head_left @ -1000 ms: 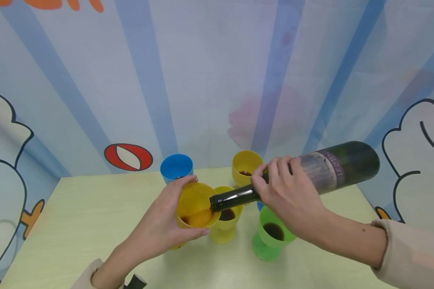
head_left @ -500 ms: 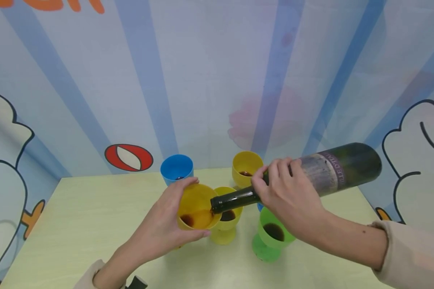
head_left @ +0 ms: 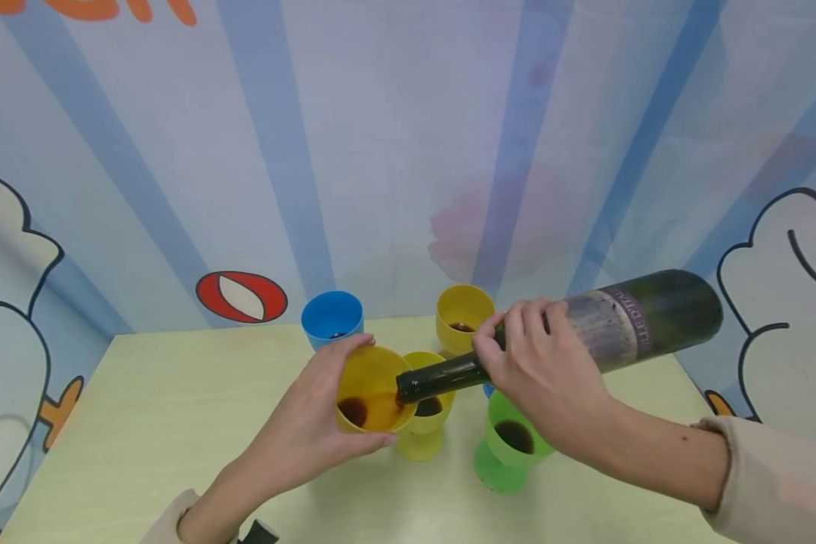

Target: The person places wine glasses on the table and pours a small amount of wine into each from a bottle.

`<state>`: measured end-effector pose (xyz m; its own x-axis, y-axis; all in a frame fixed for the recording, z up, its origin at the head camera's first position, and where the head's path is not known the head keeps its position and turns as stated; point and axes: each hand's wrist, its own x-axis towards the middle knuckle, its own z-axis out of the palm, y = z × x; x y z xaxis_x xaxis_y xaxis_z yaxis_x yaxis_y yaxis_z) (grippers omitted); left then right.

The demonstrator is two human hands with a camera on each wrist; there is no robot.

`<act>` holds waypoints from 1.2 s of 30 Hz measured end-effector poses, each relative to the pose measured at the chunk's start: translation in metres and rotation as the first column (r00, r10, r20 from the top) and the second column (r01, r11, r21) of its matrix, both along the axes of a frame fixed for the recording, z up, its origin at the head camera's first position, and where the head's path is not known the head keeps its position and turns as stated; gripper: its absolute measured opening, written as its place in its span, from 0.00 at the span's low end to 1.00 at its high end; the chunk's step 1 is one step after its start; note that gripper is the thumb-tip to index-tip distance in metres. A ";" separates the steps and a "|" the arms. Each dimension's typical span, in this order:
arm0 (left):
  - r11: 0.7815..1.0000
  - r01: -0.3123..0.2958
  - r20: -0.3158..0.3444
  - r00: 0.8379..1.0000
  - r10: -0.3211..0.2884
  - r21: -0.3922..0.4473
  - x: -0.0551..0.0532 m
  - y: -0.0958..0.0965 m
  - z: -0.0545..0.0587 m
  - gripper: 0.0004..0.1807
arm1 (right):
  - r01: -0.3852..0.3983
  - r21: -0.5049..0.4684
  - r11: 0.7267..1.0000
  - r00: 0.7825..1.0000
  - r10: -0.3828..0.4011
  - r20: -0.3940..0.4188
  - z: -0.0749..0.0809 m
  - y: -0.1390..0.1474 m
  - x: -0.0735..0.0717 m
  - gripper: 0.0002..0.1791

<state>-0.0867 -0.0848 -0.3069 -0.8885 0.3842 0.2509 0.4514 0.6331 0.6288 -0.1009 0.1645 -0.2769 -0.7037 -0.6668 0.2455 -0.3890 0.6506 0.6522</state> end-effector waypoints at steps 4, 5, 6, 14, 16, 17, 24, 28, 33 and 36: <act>1.000 0.002 -0.001 1.000 -0.002 0.001 0.000 -0.001 0.000 0.51 | 0.005 0.002 1.000 1.000 -0.005 0.004 0.001 -0.001 0.001 0.25; 1.000 0.003 0.000 1.000 -0.003 0.001 0.000 -0.001 0.000 0.51 | 0.006 0.003 1.000 1.000 -0.006 0.004 0.001 -0.001 0.001 0.25; 1.000 0.003 0.002 1.000 -0.003 0.002 -0.001 -0.001 -0.001 0.51 | 0.007 0.003 1.000 1.000 -0.007 0.005 0.001 -0.001 0.001 0.26; 1.000 0.002 0.015 1.000 -0.002 0.001 -0.001 -0.001 -0.001 0.51 | 0.008 0.011 1.000 1.000 -0.008 -0.002 0.002 -0.003 0.002 0.30; 1.000 0.003 0.011 1.000 -0.003 0.000 -0.001 -0.001 -0.001 0.52 | 0.011 0.015 1.000 1.000 -0.011 0.000 0.002 -0.003 0.002 0.31; 1.000 0.003 0.009 1.000 -0.003 0.000 -0.001 -0.001 -0.001 0.52 | 0.013 0.018 1.000 1.000 -0.013 0.001 0.003 -0.004 0.002 0.31; 1.000 0.008 0.004 1.000 -0.008 0.002 -0.001 -0.001 -0.002 0.51 | 0.018 0.028 0.999 1.000 -0.019 0.008 0.003 -0.004 0.002 0.31; 1.000 0.008 0.005 1.000 -0.008 -0.001 -0.002 -0.001 -0.002 0.51 | 0.018 0.031 0.999 1.000 -0.018 0.008 0.003 -0.004 0.002 0.31; 1.000 0.007 0.012 1.000 -0.007 0.001 -0.002 -0.001 -0.002 0.51 | 0.018 0.037 0.999 1.000 -0.018 0.013 0.003 -0.004 0.002 0.31; 1.000 0.004 0.023 1.000 -0.004 0.005 -0.001 -0.001 -0.002 0.51 | 0.020 0.041 0.999 1.000 -0.020 0.016 0.003 -0.004 0.002 0.31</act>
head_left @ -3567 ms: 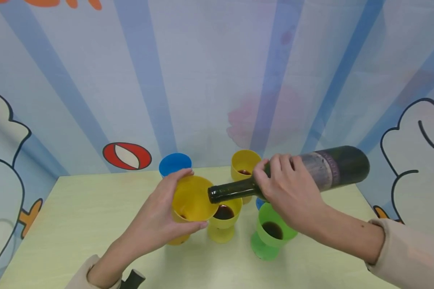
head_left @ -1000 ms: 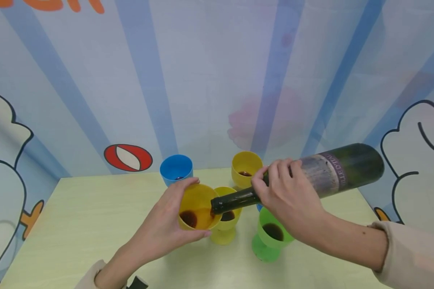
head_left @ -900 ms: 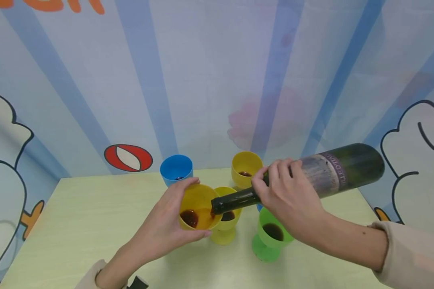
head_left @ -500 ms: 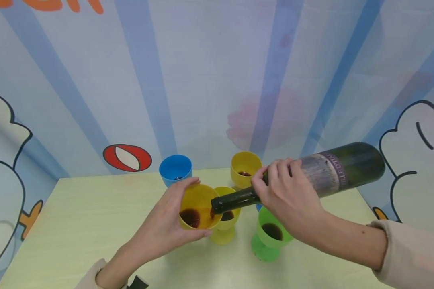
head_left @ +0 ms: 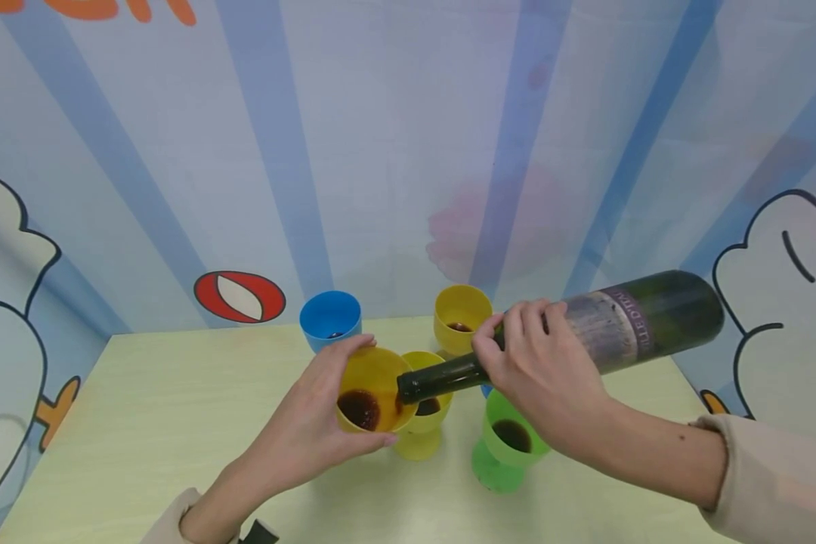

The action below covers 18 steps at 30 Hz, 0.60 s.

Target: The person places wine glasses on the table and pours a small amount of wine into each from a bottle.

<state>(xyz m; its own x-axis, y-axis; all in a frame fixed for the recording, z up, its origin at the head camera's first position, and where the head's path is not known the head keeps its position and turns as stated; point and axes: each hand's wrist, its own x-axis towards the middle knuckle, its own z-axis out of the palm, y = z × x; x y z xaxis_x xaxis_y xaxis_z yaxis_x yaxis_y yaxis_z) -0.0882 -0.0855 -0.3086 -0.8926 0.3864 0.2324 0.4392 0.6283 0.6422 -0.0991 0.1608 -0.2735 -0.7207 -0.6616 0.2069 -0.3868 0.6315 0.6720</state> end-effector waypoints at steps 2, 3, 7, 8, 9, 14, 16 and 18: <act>1.000 -0.002 0.008 1.000 0.002 0.002 0.000 0.000 0.000 0.51 | 0.002 -0.001 1.000 1.000 -0.002 0.002 0.000 0.000 0.000 0.31; 1.000 -0.004 0.012 1.000 0.004 0.002 0.000 0.000 0.000 0.51 | 0.003 -0.002 1.000 1.000 -0.003 0.004 0.000 0.000 0.000 0.32; 1.000 -0.008 0.030 1.000 0.009 -0.001 0.000 0.001 0.000 0.51 | 0.008 -0.005 1.000 1.000 -0.008 0.012 0.000 0.000 0.000 0.32; 1.000 -0.010 0.031 0.999 0.010 -0.003 0.000 0.001 0.000 0.51 | 0.008 -0.006 1.000 1.000 -0.008 0.014 0.000 0.000 0.000 0.32; 1.000 -0.012 0.034 0.999 0.012 -0.004 0.000 0.001 0.000 0.51 | 0.009 -0.009 1.000 1.000 -0.008 0.018 -0.001 0.000 0.000 0.32; 1.000 -0.017 0.042 0.999 0.017 -0.001 0.000 0.001 0.001 0.52 | 0.006 -0.026 1.000 0.999 -0.005 0.035 -0.002 0.001 0.000 0.33; 1.000 -0.018 0.042 0.999 0.018 0.002 0.000 0.000 0.001 0.52 | 0.003 -0.040 0.999 0.999 -0.001 0.041 -0.003 0.002 0.000 0.32; 1.000 -0.018 0.039 0.999 0.018 0.002 0.000 0.000 0.001 0.52 | 0.001 -0.054 0.999 0.999 0.002 0.049 -0.004 0.004 0.000 0.31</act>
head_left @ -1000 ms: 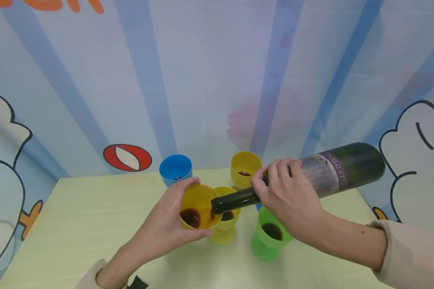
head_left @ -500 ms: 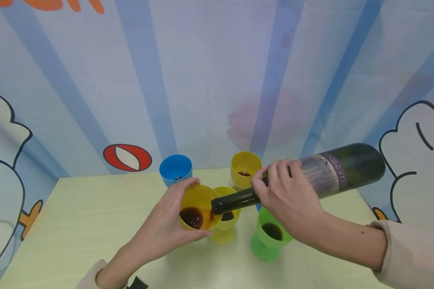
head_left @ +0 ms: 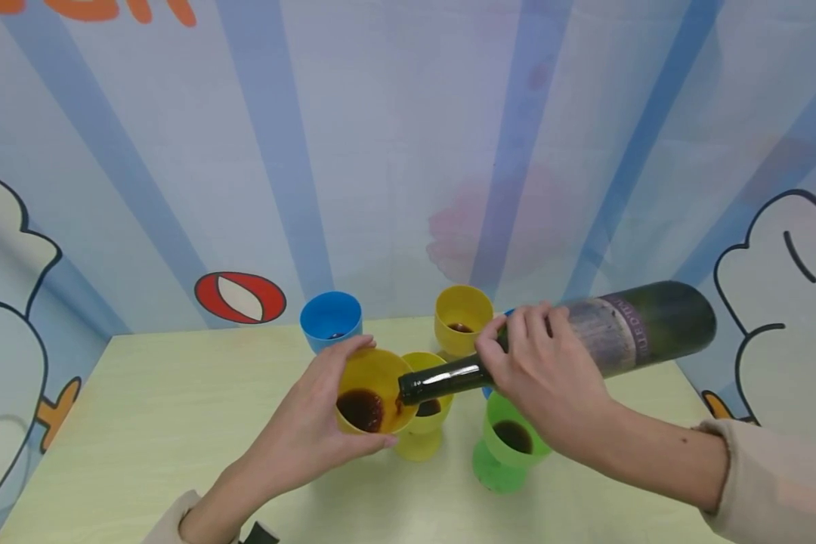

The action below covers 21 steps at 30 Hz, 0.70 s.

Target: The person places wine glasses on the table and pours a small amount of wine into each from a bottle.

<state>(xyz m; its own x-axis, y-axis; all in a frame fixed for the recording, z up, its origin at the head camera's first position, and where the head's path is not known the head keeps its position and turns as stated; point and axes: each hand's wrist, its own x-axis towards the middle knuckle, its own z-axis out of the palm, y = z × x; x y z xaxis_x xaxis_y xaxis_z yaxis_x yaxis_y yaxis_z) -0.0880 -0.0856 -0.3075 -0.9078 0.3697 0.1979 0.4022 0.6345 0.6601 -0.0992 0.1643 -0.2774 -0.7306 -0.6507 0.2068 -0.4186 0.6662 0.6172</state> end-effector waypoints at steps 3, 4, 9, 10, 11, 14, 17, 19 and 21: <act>1.000 0.004 -0.009 1.000 -0.004 0.001 0.000 -0.001 0.000 0.52 | -0.005 -0.020 1.000 1.000 0.005 0.011 -0.002 0.002 0.000 0.29; 1.000 0.005 -0.011 1.000 -0.005 0.001 0.000 -0.001 0.000 0.52 | -0.006 -0.026 1.000 1.000 0.006 0.016 -0.002 0.002 0.000 0.29; 1.000 0.013 -0.016 1.000 -0.013 0.007 0.001 -0.002 0.000 0.52 | -0.005 -0.056 0.998 0.999 0.007 0.041 -0.004 0.004 0.000 0.27; 1.000 0.013 -0.012 1.000 -0.013 0.007 0.001 -0.002 0.000 0.52 | -0.006 -0.065 0.998 0.999 0.009 0.045 -0.004 0.005 -0.001 0.26; 1.000 0.014 -0.011 1.000 -0.013 0.007 0.001 -0.003 0.000 0.52 | -0.004 -0.075 0.997 0.999 0.008 0.050 -0.005 0.005 -0.001 0.25; 1.000 0.009 -0.003 1.000 -0.009 0.005 0.001 -0.004 0.002 0.52 | -0.006 -0.108 0.994 0.998 0.012 0.059 -0.005 0.007 -0.002 0.23; 1.000 -0.008 0.015 1.000 0.008 0.011 0.000 -0.006 0.003 0.51 | -0.004 -0.137 0.991 0.998 0.013 0.068 -0.005 0.010 -0.003 0.22; 0.999 -0.026 0.028 0.999 0.026 0.019 0.000 -0.008 0.004 0.50 | 0.001 -0.151 0.989 0.997 0.011 0.079 -0.004 0.012 -0.003 0.26; 0.998 -0.046 0.037 0.998 0.045 0.031 0.000 -0.011 0.006 0.50 | 0.021 -0.161 0.987 0.995 -0.004 0.101 -0.003 0.014 -0.004 0.31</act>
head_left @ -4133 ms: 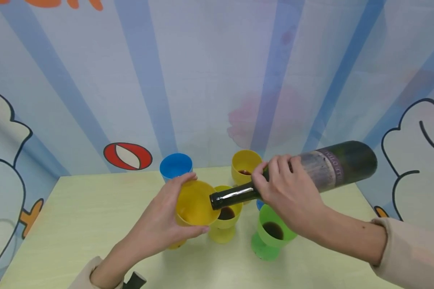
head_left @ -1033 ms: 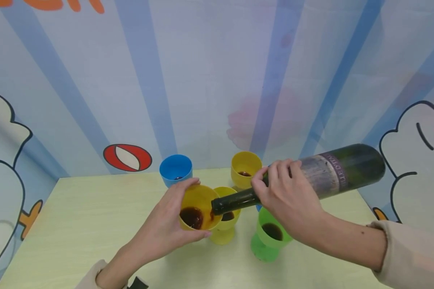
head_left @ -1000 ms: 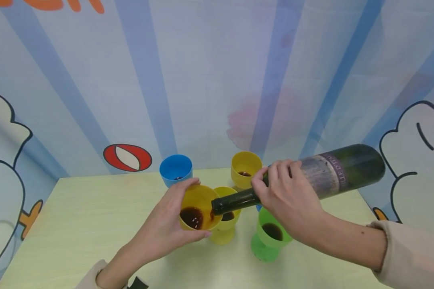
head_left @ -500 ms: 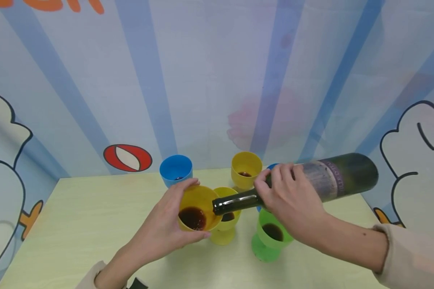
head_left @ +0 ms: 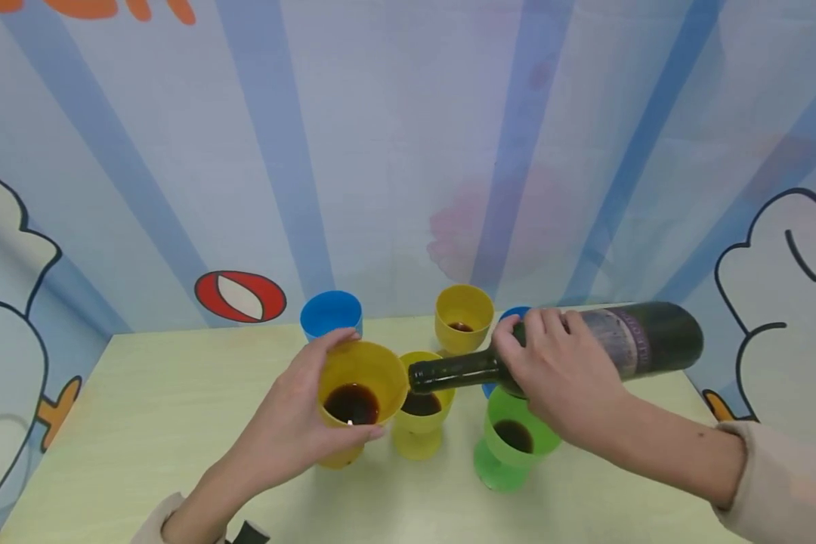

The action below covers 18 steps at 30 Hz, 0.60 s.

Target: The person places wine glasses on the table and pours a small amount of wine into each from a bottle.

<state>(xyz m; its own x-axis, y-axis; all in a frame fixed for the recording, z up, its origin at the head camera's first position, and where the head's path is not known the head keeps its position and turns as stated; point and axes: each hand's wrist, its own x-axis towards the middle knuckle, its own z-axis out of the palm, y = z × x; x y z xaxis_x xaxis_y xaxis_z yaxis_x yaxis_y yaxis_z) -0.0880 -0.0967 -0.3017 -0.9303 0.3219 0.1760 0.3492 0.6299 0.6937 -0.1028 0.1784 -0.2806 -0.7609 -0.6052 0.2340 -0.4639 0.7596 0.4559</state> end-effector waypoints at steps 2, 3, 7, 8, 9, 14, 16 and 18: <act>1.000 -0.020 0.008 1.000 0.020 0.009 0.000 -0.003 0.001 0.50 | 0.023 -0.018 1.000 0.999 -0.023 0.033 0.002 0.003 0.000 0.38; 1.000 -0.027 0.007 1.000 0.027 0.014 -0.001 -0.005 0.002 0.50 | 0.037 -0.034 0.999 0.998 -0.036 0.052 0.003 0.004 -0.001 0.39; 0.998 -0.051 -0.003 0.999 0.051 0.038 -0.001 -0.015 0.003 0.49 | 0.079 -0.123 0.989 0.992 -0.065 0.110 0.006 0.012 -0.001 0.41; 0.997 -0.057 -0.005 0.998 0.058 0.045 -0.001 -0.018 0.003 0.49 | 0.085 -0.149 0.985 0.990 -0.067 0.121 0.006 0.015 -0.002 0.40; 0.997 -0.065 -0.009 0.998 0.065 0.051 -0.001 -0.021 0.003 0.49 | 0.092 -0.170 0.981 0.989 -0.071 0.128 0.007 0.018 -0.002 0.39; 0.991 -0.120 0.003 0.993 0.120 0.066 0.000 -0.037 0.002 0.49 | 0.134 -0.249 0.959 0.984 -0.100 0.147 0.007 0.036 -0.004 0.37; 0.988 -0.139 -0.003 0.990 0.140 0.061 -0.001 -0.045 0.001 0.48 | 0.152 -0.284 0.947 0.983 -0.114 0.146 0.007 0.044 -0.005 0.36; 0.987 -0.153 -0.006 0.988 0.153 0.059 -0.002 -0.052 0.000 0.48 | 0.173 -0.325 0.930 0.979 -0.128 0.156 0.006 0.052 -0.006 0.35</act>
